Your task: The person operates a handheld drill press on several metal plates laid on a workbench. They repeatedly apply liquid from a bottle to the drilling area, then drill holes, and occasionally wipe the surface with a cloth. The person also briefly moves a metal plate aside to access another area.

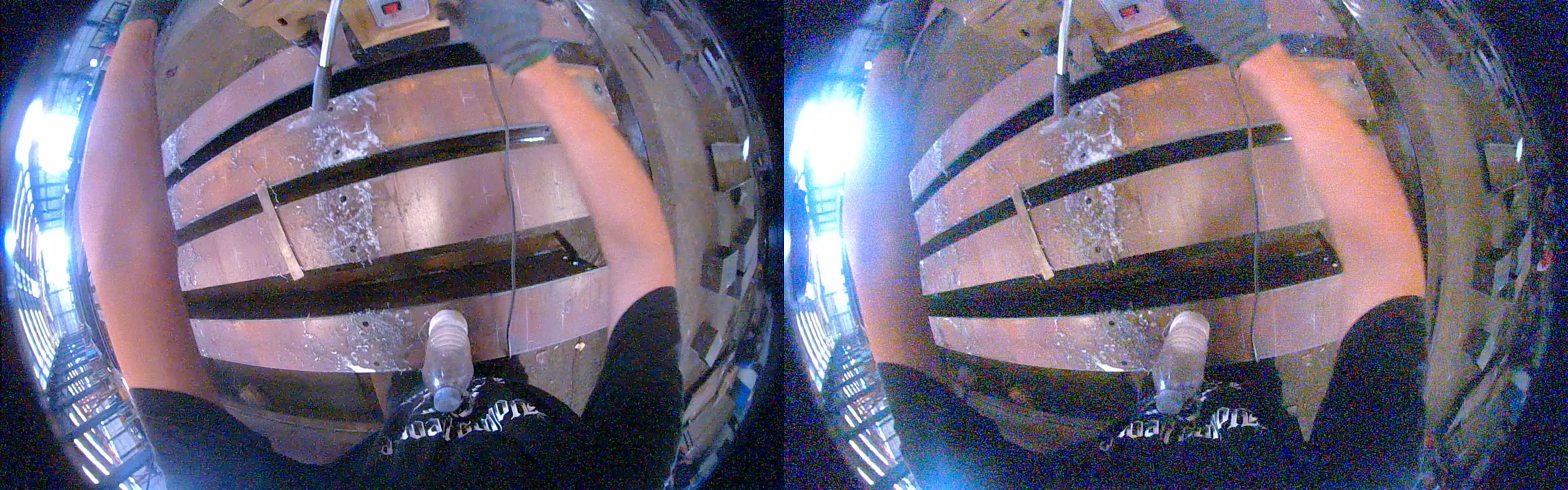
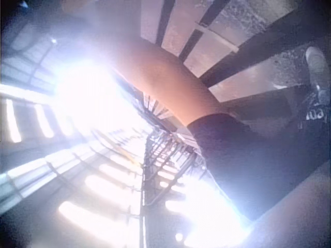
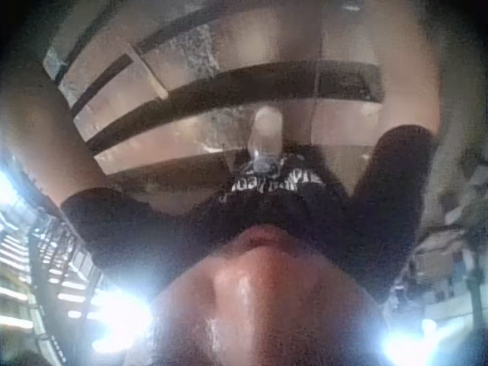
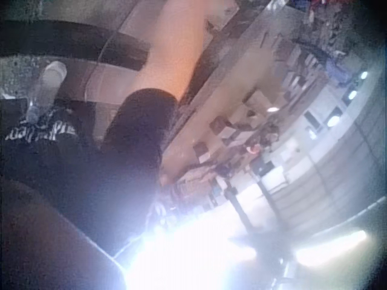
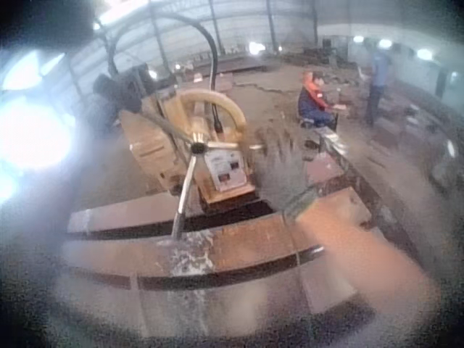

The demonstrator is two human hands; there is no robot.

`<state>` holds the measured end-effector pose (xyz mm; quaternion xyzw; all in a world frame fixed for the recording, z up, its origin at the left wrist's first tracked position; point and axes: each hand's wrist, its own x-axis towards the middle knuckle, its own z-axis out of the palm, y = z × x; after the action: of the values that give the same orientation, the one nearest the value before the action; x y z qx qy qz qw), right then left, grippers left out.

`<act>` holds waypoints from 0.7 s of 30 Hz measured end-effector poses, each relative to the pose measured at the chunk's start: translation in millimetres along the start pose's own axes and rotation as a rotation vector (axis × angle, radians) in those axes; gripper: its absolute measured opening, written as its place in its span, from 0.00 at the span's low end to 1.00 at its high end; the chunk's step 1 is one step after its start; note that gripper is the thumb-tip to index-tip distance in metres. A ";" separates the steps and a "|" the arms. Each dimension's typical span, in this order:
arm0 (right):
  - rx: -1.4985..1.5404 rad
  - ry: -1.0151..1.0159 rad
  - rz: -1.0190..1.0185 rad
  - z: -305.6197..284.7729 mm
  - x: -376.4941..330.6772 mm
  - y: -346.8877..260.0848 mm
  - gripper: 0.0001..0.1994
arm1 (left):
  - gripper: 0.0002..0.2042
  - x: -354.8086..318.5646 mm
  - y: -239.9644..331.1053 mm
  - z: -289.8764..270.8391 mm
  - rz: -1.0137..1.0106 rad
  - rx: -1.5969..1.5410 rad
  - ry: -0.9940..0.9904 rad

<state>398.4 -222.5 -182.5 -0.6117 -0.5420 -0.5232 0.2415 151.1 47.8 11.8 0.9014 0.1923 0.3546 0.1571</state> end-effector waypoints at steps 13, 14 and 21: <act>0.558 -0.263 0.727 90.8 -29.7 -34.4 0.18 | 0.26 -4.5 -2.6 -2.6 -0.043 -0.003 -0.023; 0.684 -0.426 0.872 89.7 -27.7 -24.1 0.19 | 0.26 -6.1 -3.2 -2.0 -0.043 -0.016 -0.022; 0.623 -0.348 0.720 93.5 -19.0 -24.0 0.16 | 0.27 -6.6 -9.0 -11.0 -0.062 -0.006 -0.017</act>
<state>414.3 -142.6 -237.5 -0.7368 -0.4594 -0.1105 0.4837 136.8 54.3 11.9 0.8976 0.2176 0.3426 0.1721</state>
